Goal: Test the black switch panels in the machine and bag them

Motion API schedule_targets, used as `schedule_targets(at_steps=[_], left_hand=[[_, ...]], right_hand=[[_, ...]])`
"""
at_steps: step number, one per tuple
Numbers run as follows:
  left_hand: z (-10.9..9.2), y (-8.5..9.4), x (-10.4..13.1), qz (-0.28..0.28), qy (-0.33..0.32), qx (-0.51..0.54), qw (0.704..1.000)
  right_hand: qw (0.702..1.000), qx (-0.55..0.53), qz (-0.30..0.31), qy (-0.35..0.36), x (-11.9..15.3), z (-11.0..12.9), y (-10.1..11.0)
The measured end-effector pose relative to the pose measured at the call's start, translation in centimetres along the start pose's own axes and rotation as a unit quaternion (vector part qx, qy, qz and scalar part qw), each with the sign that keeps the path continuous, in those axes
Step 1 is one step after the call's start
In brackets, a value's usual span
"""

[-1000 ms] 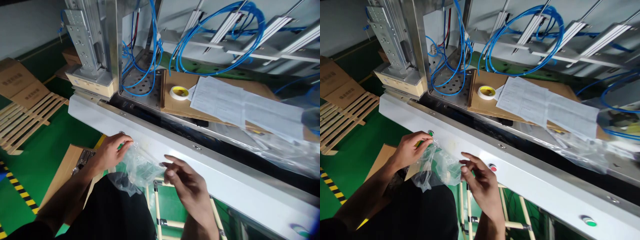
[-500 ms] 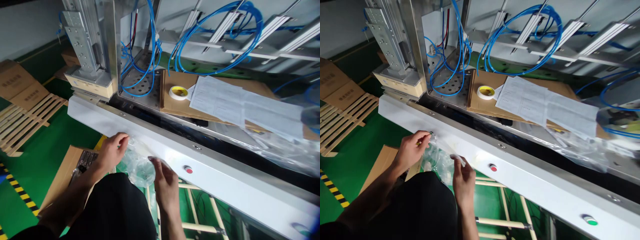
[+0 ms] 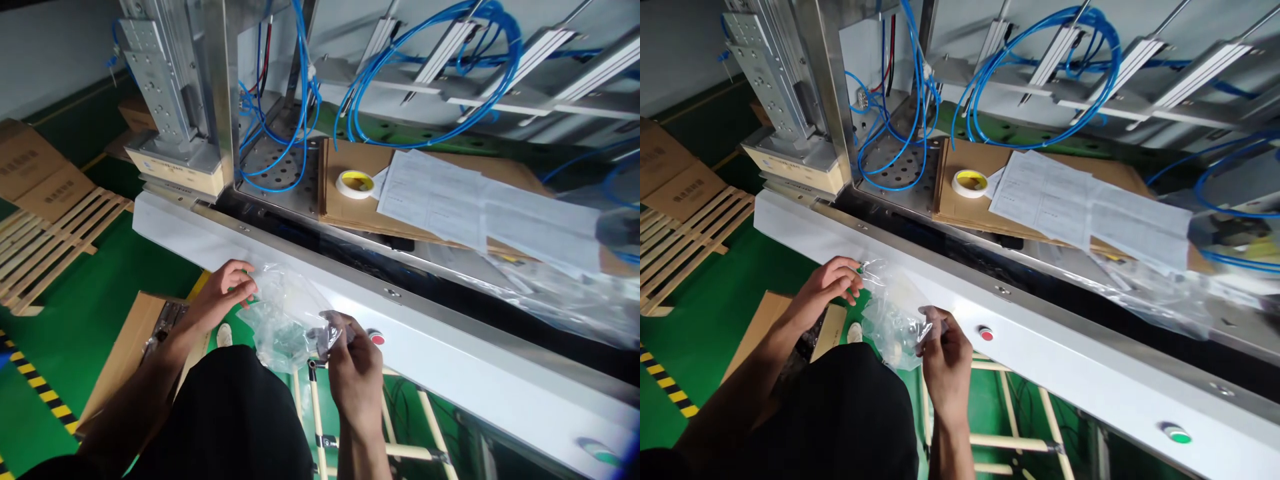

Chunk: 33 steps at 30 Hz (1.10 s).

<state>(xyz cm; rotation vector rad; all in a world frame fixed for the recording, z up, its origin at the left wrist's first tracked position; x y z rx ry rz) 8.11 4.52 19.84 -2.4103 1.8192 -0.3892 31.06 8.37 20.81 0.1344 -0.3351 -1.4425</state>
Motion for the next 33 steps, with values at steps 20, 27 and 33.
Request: schedule_targets(at_steps=[20,27,33], left_hand=[[-1.6,2.4,0.0,0.038,-0.011,-0.1,0.994],[0.3,-0.8,0.0,-0.107,-0.008,-0.009,0.994],[0.6,1.8,-0.3,-0.193,-0.037,-0.044,0.979]], right_hand=[[0.996,0.061,0.054,0.034,-2.7,-1.6,4.6],[0.947,-0.224,0.214,-0.087,-2.9,-4.2,3.0],[0.965,-0.238,0.023,-0.109,-3.8,-7.3,5.4]])
Point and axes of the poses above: each hand's wrist, its own x-axis away from the middle knuckle, its own y-axis out of the back of the hand, z = x × y, the point moved 1 cm from there along -x, towards the middle knuckle, and after that the axes turned 6 degrees about x, right-handed, at the moved point
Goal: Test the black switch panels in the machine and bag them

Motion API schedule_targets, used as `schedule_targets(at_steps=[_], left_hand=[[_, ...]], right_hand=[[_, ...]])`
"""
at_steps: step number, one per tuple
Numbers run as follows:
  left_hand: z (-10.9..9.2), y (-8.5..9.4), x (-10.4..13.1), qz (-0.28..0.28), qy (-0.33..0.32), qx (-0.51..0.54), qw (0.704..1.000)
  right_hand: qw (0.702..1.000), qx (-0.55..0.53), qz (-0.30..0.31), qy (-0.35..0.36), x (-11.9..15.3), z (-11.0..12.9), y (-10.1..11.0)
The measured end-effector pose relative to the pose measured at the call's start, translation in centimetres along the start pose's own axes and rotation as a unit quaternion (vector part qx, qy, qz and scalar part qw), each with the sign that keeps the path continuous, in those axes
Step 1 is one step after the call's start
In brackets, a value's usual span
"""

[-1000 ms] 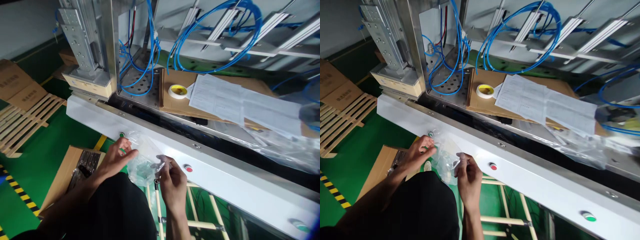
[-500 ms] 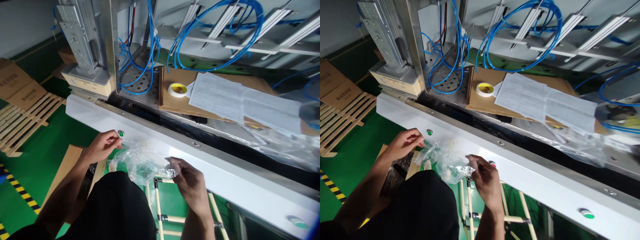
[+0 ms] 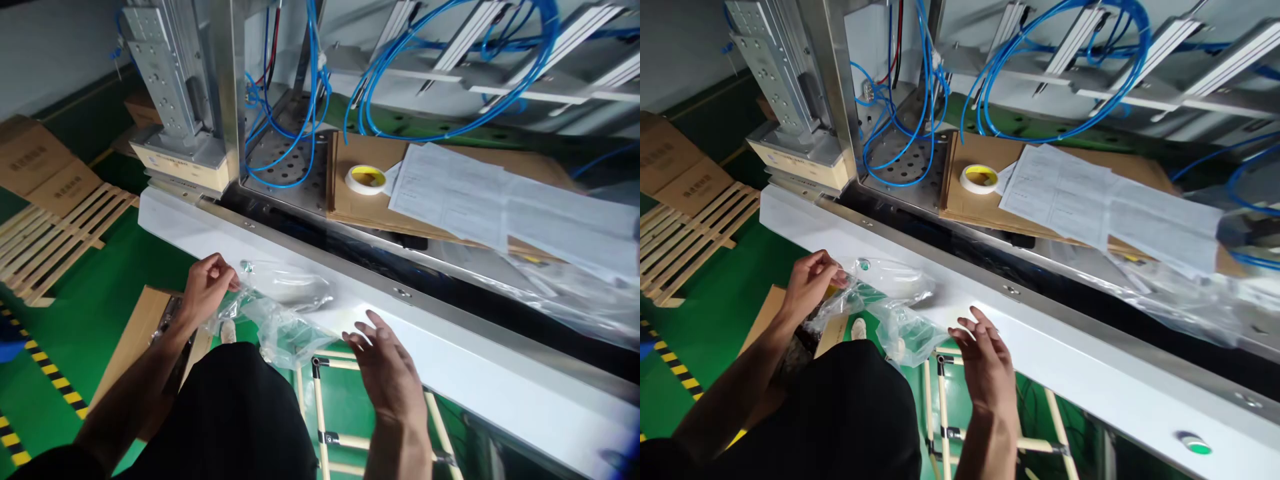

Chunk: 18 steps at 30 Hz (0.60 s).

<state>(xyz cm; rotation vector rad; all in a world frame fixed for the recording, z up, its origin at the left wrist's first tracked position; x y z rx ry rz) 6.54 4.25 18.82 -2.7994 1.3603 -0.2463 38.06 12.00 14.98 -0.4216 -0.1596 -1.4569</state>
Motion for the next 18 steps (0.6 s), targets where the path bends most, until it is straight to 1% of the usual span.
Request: schedule_targets(at_steps=[1,2,3,6,7,8,10,12,15,16,18], left_hand=[[0.2,0.1,-0.1,0.003,0.008,-0.011,1.0],[0.4,0.1,0.0,0.003,0.009,-0.022,1.0],[0.7,-0.1,0.2,-0.002,0.0,-0.037,0.999],[1.5,-1.5,1.4,-0.034,-0.063,-0.1,0.992],[1.7,-2.0,1.9,-0.042,-0.088,-0.123,0.988],[1.9,-2.5,2.4,-0.046,-0.11,-0.14,0.983],[2.2,-3.1,3.0,-0.031,-0.139,-0.162,0.976],[2.5,-3.3,3.3,0.01,-0.138,-0.164,0.977],[2.7,-3.1,3.1,0.083,-0.091,-0.137,0.983],[2.7,-2.9,3.0,0.094,-0.076,-0.125,0.985],[2.5,-2.4,2.6,0.097,-0.047,-0.102,0.989]], right_hand=[[1.0,0.018,-0.004,0.002,0.2,0.0,-0.1],[0.999,0.045,0.011,0.0,0.7,0.0,-0.5],[0.996,0.075,0.04,-0.006,1.3,-0.2,-1.4],[0.981,0.139,0.133,-0.014,3.7,-1.3,-5.4],[0.979,0.143,0.146,-0.012,4.4,-1.9,-6.8],[0.979,0.142,0.147,-0.012,4.9,-2.5,-8.2],[0.981,0.145,0.126,-0.015,5.4,-3.6,-10.1],[0.983,0.156,0.095,-0.013,5.3,-4.3,-10.9],[0.988,0.138,0.073,-0.021,4.5,-4.6,-10.9],[0.991,0.113,0.069,-0.038,4.2,-4.6,-10.8],[0.993,0.063,0.064,-0.072,3.9,-4.7,-10.7]])
Point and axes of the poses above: each hand's wrist, its own x-axis away from the middle knuckle, its own y-axis out of the back of the hand, z = x × y, the point moved 1 cm from there along -x, towards the middle knuckle, and after that the axes turned 6 degrees about x, right-handed, at the moved point
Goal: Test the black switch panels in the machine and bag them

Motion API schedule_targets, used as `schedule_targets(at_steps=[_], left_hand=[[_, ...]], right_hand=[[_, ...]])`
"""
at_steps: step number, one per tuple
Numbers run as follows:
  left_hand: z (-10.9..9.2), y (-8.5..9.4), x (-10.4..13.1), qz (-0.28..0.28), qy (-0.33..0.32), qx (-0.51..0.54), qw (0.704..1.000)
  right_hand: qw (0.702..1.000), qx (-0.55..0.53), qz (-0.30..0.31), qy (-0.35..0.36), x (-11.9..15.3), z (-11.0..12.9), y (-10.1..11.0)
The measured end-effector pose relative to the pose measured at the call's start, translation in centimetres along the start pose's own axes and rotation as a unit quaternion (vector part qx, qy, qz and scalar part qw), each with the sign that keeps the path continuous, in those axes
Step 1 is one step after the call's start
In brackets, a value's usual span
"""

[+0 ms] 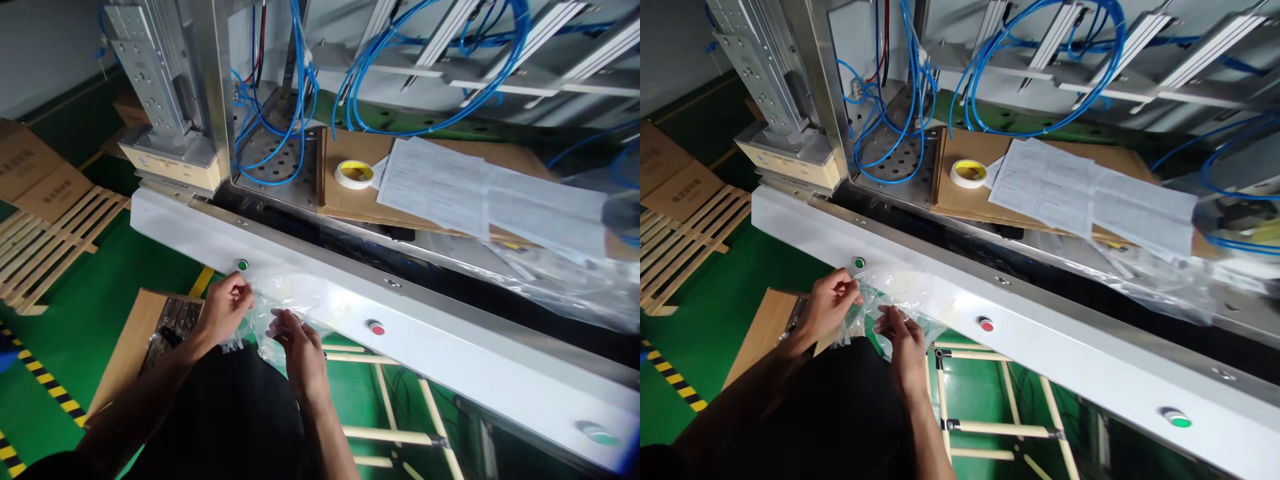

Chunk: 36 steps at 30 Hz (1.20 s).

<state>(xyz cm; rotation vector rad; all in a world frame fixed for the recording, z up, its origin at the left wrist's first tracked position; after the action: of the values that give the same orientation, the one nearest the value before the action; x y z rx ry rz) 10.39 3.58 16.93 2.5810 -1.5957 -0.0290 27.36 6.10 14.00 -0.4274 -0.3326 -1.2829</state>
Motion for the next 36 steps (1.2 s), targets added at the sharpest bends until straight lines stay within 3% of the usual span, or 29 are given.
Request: schedule_targets(at_steps=[2,6,9,11,15,17,20,23,26,28,32,36], left_hand=[[-0.2,0.8,-0.5,-0.007,0.03,0.039,0.999],[-1.0,2.9,-2.3,-0.023,0.089,0.123,0.988],[-1.3,4.2,-3.7,-0.021,0.132,0.15,0.98],[-1.3,4.7,-4.4,0.011,0.166,0.184,0.969],[-0.3,5.9,-4.5,0.132,0.214,0.299,0.921],[0.7,6.3,-3.9,0.132,0.208,0.325,0.913],[2.1,4.9,-2.3,0.07,0.184,0.265,0.944],[3.0,1.5,-0.1,0.009,0.158,0.146,0.977],[3.1,-1.3,1.2,-0.037,0.129,0.106,0.985],[3.0,-1.7,1.1,-0.044,0.125,0.115,0.985],[2.3,0.9,-0.7,-0.018,0.149,0.251,0.956],[1.5,4.1,-2.2,-0.012,0.183,0.336,0.924]], right_hand=[[1.0,-0.012,-0.004,-0.006,-0.2,0.0,0.3],[0.996,0.079,-0.021,0.02,-0.3,0.3,2.0],[0.99,0.138,0.019,0.011,-0.1,0.7,3.4],[0.989,0.142,0.029,0.0,-0.1,0.8,4.0],[0.988,0.146,-0.052,0.017,-0.1,0.9,4.7],[0.985,0.147,-0.085,0.034,0.1,1.0,4.8],[0.982,0.147,-0.104,0.052,0.6,1.3,4.3],[0.979,0.154,-0.113,0.07,0.8,1.5,3.0],[0.977,0.161,-0.113,0.086,0.8,1.4,2.2],[0.975,0.172,-0.1,0.094,0.5,1.3,2.4],[0.979,0.173,-0.058,0.091,-0.5,1.7,4.6],[0.995,0.098,0.031,0.012,-1.2,2.7,6.7]])
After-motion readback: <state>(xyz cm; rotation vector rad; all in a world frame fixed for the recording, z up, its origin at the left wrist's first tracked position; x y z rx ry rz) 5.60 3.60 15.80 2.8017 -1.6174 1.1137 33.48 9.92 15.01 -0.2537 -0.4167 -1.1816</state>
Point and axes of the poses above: each hand's wrist, its own x-axis away from the middle knuckle, its own y-axis out of the back of the hand, z = x × y, the point moved 1 cm from there along -x, towards the middle knuckle, and after that the axes turned 6 degrees about x, right-handed, at the moved point
